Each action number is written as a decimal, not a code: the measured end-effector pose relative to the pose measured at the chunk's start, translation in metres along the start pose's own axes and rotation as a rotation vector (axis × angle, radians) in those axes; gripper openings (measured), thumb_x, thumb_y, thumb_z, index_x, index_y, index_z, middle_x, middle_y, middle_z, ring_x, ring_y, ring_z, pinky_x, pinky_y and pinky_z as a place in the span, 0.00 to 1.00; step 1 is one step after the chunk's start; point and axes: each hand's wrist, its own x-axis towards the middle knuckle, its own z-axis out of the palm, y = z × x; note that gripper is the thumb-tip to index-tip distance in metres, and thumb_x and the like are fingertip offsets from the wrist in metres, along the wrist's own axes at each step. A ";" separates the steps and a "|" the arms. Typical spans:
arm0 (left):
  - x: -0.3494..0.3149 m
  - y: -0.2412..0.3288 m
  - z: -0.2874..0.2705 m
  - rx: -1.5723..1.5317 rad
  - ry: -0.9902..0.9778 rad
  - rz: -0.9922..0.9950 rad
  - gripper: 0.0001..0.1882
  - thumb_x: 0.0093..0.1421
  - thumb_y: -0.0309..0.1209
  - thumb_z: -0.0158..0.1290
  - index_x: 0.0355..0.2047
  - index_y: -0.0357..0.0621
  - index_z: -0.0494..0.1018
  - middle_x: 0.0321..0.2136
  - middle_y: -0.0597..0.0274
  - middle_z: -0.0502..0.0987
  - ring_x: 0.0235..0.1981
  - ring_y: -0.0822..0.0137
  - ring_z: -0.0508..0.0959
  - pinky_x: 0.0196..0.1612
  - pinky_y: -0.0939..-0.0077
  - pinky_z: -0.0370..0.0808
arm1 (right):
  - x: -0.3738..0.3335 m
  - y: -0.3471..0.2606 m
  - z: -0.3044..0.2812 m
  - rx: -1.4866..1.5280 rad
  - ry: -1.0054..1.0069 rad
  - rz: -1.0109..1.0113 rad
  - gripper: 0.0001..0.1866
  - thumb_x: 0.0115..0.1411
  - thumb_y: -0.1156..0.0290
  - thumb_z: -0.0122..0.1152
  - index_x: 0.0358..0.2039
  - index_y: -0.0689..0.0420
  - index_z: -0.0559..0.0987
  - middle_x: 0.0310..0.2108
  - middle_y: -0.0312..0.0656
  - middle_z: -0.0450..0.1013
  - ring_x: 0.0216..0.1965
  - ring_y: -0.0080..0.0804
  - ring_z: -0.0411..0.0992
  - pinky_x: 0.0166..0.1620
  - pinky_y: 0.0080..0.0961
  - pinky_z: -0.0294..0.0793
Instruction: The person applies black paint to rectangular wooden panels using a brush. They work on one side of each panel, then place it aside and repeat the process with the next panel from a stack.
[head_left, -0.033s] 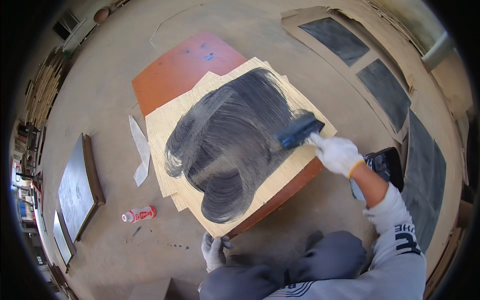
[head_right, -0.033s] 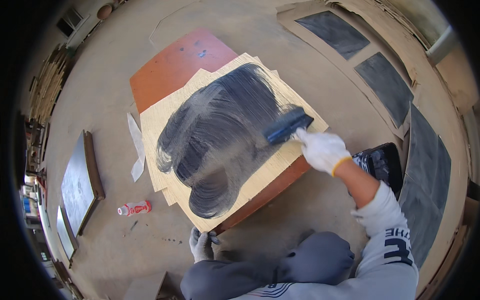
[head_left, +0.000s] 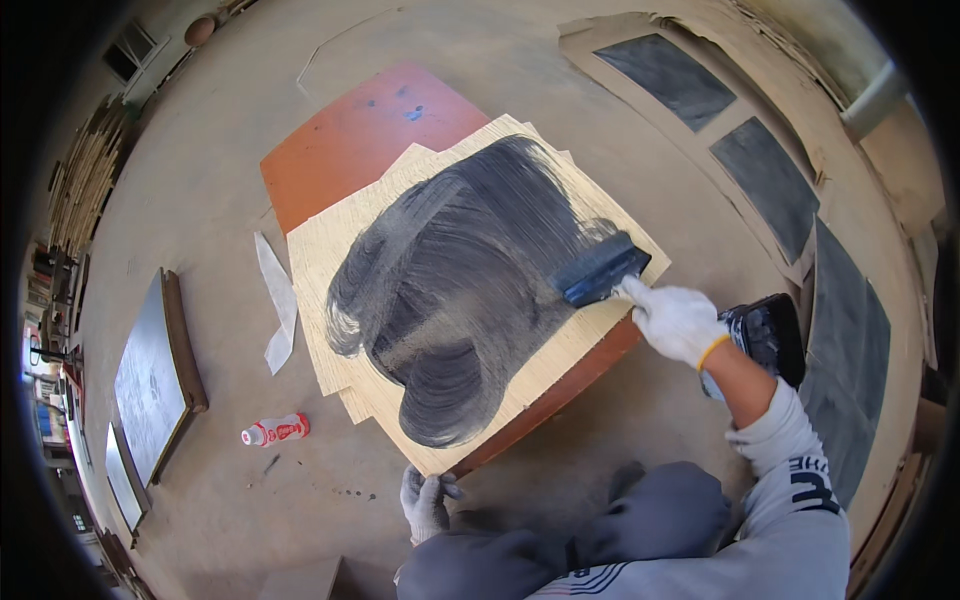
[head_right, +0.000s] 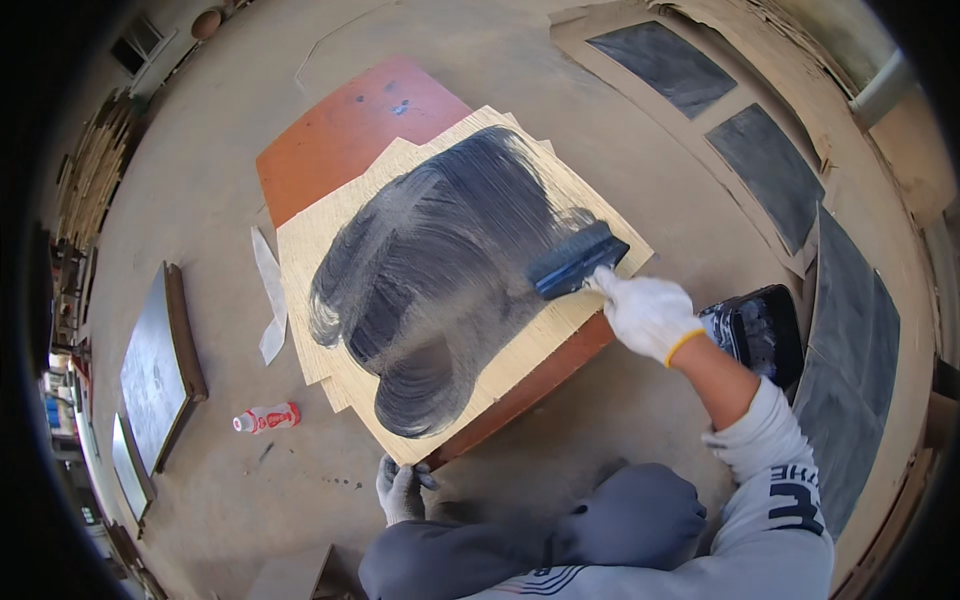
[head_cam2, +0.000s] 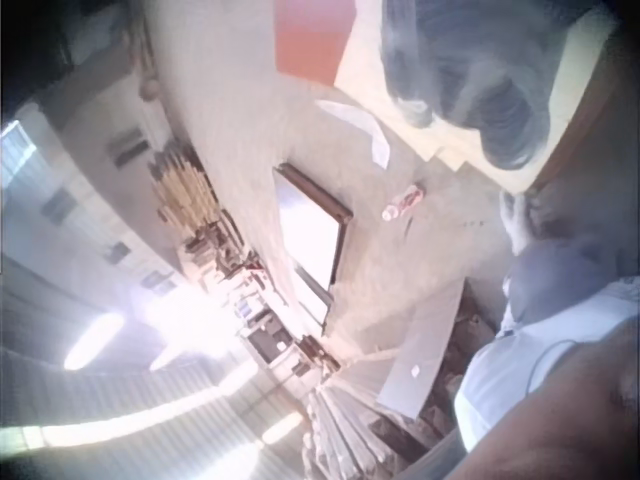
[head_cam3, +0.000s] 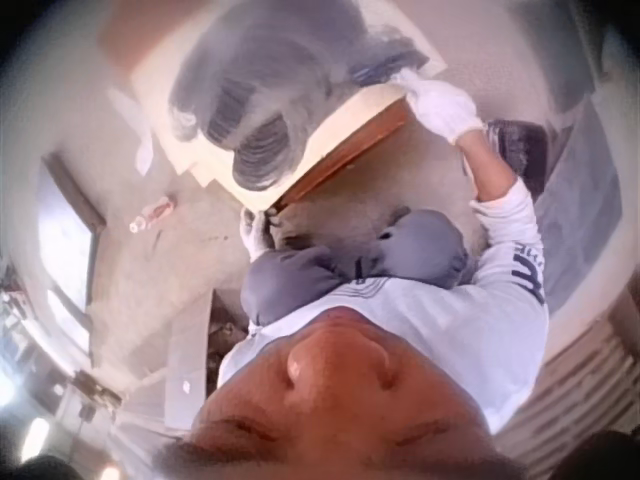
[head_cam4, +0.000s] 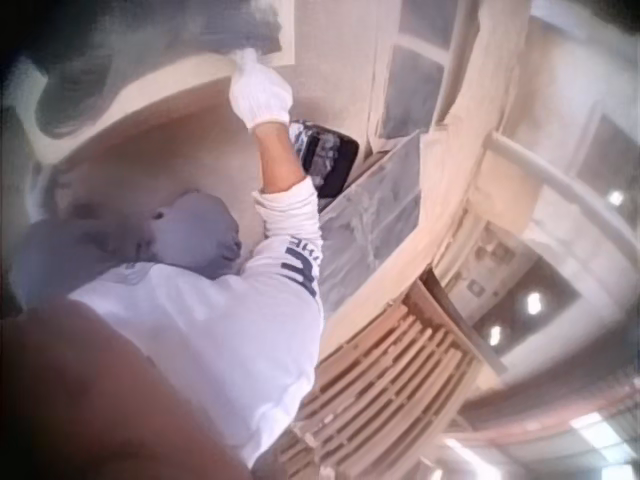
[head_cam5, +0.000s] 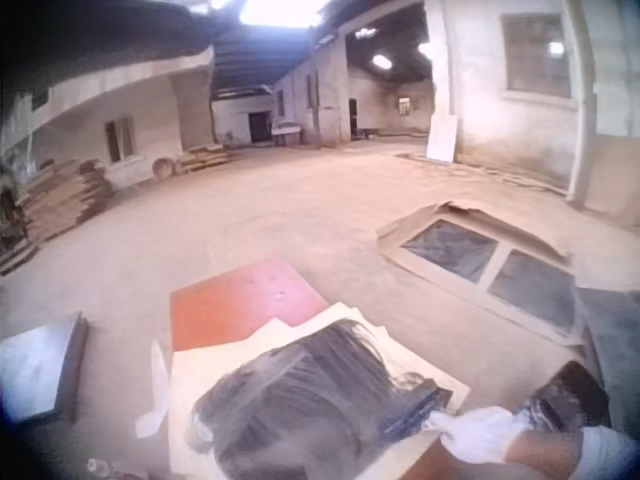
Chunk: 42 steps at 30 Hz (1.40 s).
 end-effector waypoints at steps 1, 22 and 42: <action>0.002 -0.003 0.003 -0.017 -0.013 -0.010 0.19 0.68 0.28 0.55 0.56 0.30 0.70 0.34 0.50 0.82 0.24 0.62 0.81 0.30 0.68 0.81 | -0.006 0.002 -0.001 -0.012 -0.012 0.039 0.17 0.71 0.61 0.49 0.58 0.45 0.72 0.40 0.52 0.83 0.44 0.55 0.82 0.48 0.56 0.79; 0.003 -0.001 0.004 -0.017 -0.018 -0.003 0.19 0.69 0.27 0.54 0.57 0.30 0.70 0.32 0.51 0.81 0.24 0.63 0.80 0.29 0.69 0.80 | 0.058 0.017 -0.022 -0.068 0.097 -0.069 0.13 0.69 0.63 0.51 0.52 0.43 0.77 0.44 0.47 0.83 0.47 0.53 0.81 0.47 0.53 0.79; 0.002 0.006 0.004 0.053 -0.009 0.006 0.19 0.68 0.27 0.53 0.57 0.28 0.71 0.33 0.54 0.81 0.24 0.67 0.80 0.30 0.73 0.80 | -0.070 -0.003 0.050 -0.055 0.157 -0.157 0.24 0.68 0.62 0.56 0.64 0.46 0.76 0.24 0.47 0.79 0.26 0.52 0.80 0.33 0.52 0.78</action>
